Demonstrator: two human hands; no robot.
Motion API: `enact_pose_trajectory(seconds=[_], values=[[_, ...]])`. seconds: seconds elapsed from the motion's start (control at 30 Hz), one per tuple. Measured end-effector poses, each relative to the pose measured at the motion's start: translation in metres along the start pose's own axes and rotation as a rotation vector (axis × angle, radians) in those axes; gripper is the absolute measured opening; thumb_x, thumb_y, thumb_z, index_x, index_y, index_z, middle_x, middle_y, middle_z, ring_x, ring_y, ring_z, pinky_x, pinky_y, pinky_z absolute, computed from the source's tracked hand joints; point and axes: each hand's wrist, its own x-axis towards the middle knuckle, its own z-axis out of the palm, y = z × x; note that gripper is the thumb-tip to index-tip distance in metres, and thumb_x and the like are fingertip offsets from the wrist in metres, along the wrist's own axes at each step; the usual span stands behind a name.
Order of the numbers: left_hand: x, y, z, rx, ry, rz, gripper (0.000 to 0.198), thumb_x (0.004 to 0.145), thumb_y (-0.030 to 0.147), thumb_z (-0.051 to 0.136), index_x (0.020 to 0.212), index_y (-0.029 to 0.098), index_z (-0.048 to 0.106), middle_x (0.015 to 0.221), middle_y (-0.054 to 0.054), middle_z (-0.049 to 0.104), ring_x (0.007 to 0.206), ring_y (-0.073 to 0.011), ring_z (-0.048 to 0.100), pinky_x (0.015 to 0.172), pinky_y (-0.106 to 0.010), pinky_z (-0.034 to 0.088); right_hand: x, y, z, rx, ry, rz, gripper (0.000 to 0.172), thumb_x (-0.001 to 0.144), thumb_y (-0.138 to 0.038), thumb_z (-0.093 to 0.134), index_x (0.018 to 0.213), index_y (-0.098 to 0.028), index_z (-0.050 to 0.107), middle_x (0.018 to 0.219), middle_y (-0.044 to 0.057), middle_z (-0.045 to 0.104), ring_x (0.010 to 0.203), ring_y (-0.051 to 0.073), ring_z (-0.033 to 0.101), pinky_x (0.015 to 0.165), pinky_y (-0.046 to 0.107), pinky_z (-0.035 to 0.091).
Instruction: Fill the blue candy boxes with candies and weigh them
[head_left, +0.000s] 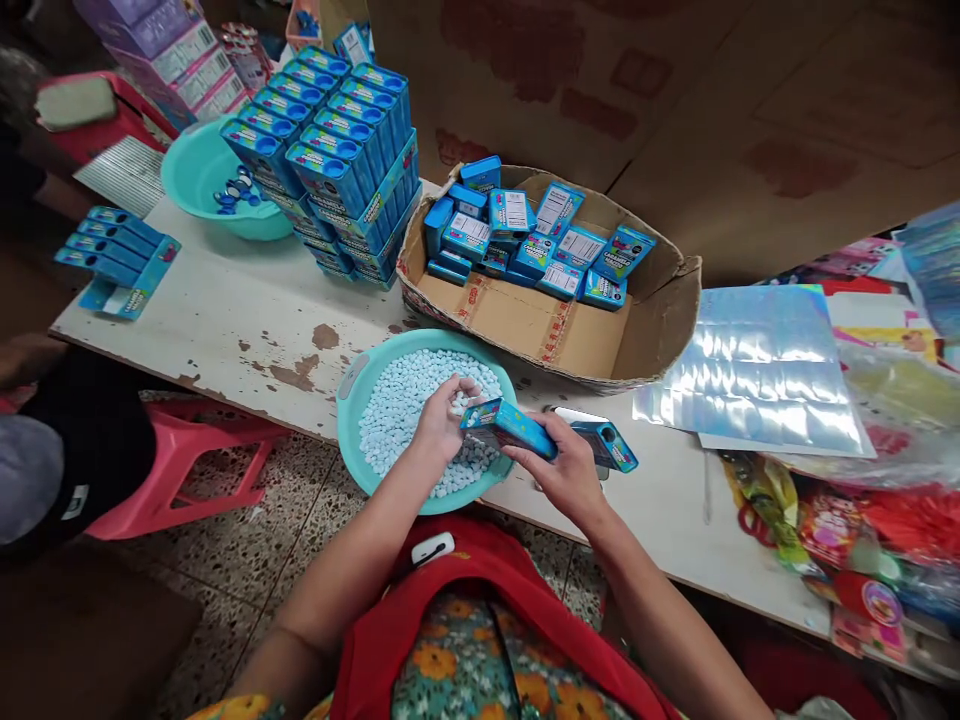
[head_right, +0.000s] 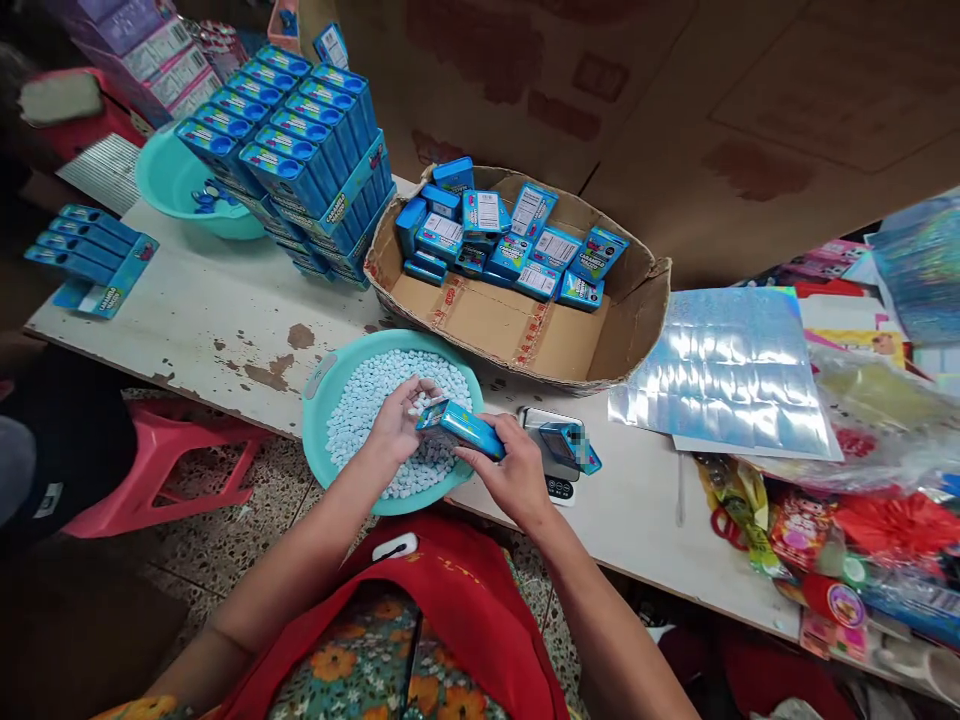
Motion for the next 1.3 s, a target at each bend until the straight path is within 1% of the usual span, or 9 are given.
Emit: enact_pose_trajectory(seconds=[0.1, 0.27, 0.5, 0.67, 0.83, 0.97, 1.13, 1.2, 1.3], values=[[-0.004, 0.003, 0.003, -0.213, -0.023, -0.095, 0.018, 0.081, 0.033, 0.056, 0.080, 0.015, 0.055, 0.074, -0.002, 0.057, 0.061, -0.0103, 0.056, 0.056, -0.022, 0.047, -0.003, 0.007, -0.002, 0.275, 0.031, 0.152, 0.040, 0.069, -0.044, 0.076, 0.100, -0.023, 0.063, 0.088, 0.001, 0.067, 0.078, 0.020, 0.062, 0.074, 0.034, 0.051], [-0.004, 0.017, -0.004, -0.209, -0.115, -0.125, 0.013, 0.084, 0.028, 0.057, 0.083, 0.016, 0.054, 0.060, 0.003, 0.045, 0.045, -0.0048, 0.041, 0.040, -0.015, 0.033, -0.017, 0.025, -0.026, 0.802, 0.255, 0.284, 0.050, 0.052, -0.043, 0.083, 0.092, -0.022, 0.063, 0.087, 0.004, 0.070, 0.082, 0.026, 0.066, 0.075, 0.042, 0.054], [0.012, 0.022, -0.022, 0.022, 0.054, 0.014, 0.004, 0.079, 0.015, 0.057, 0.081, 0.012, 0.058, 0.070, -0.002, 0.055, 0.057, -0.0070, 0.054, 0.048, -0.015, 0.043, -0.066, 0.061, -0.100, 0.840, 0.684, 0.226, 0.040, 0.055, -0.032, 0.080, 0.091, -0.026, 0.064, 0.091, 0.002, 0.070, 0.088, 0.023, 0.065, 0.089, 0.050, 0.049], [0.013, 0.015, -0.011, 0.205, -0.036, 0.031, 0.017, 0.071, 0.012, 0.063, 0.088, 0.012, 0.062, 0.068, -0.002, 0.056, 0.056, -0.0084, 0.054, 0.047, -0.016, 0.043, -0.109, 0.115, -0.115, 0.768, 0.973, 0.315, 0.043, 0.055, -0.026, 0.080, 0.094, -0.022, 0.064, 0.097, 0.002, 0.068, 0.091, 0.020, 0.063, 0.093, 0.046, 0.047], [0.008, 0.006, 0.029, 0.456, -0.146, 0.024, 0.020, 0.065, 0.026, 0.071, 0.076, 0.011, 0.063, 0.068, -0.004, 0.058, 0.052, -0.0081, 0.051, 0.041, -0.016, 0.034, -0.136, 0.159, -0.101, 0.728, 1.095, 0.464, 0.044, 0.051, -0.022, 0.082, 0.091, -0.016, 0.064, 0.092, 0.003, 0.069, 0.084, 0.020, 0.065, 0.090, 0.045, 0.048], [0.007, -0.016, 0.088, 0.881, -0.463, 0.042, 0.016, 0.065, 0.026, 0.066, 0.076, 0.014, 0.065, 0.059, -0.001, 0.055, 0.051, -0.0097, 0.048, 0.044, -0.019, 0.033, -0.143, 0.171, -0.087, 0.755, 1.102, 0.534, 0.046, 0.050, -0.025, 0.083, 0.091, -0.015, 0.065, 0.089, 0.005, 0.070, 0.082, 0.022, 0.066, 0.083, 0.044, 0.051], [0.027, -0.059, 0.165, 1.429, -0.755, 0.301, 0.003, 0.067, 0.016, 0.059, 0.068, 0.017, 0.062, 0.066, -0.001, 0.057, 0.062, -0.0143, 0.052, 0.056, -0.024, 0.039, -0.150, 0.175, -0.080, 0.783, 1.072, 0.554, 0.046, 0.051, -0.028, 0.084, 0.091, -0.015, 0.065, 0.089, 0.005, 0.071, 0.082, 0.023, 0.066, 0.082, 0.043, 0.052], [0.037, -0.075, 0.184, 1.642, -0.823, 0.448, 0.010, 0.066, 0.010, 0.057, 0.068, 0.017, 0.063, 0.073, -0.003, 0.058, 0.070, -0.0166, 0.053, 0.062, -0.026, 0.039, -0.155, 0.177, -0.080, 0.800, 1.071, 0.568, 0.045, 0.051, -0.027, 0.084, 0.091, -0.015, 0.065, 0.088, 0.005, 0.071, 0.082, 0.023, 0.066, 0.082, 0.043, 0.051], [0.045, -0.092, 0.199, 1.861, -0.914, 0.644, 0.017, 0.070, 0.007, 0.052, 0.076, 0.018, 0.063, 0.083, -0.005, 0.057, 0.077, -0.0192, 0.053, 0.065, -0.029, 0.038, -0.164, 0.181, -0.081, 0.836, 1.087, 0.585, 0.046, 0.052, -0.027, 0.085, 0.092, -0.015, 0.066, 0.089, 0.005, 0.071, 0.082, 0.022, 0.067, 0.083, 0.042, 0.051]])
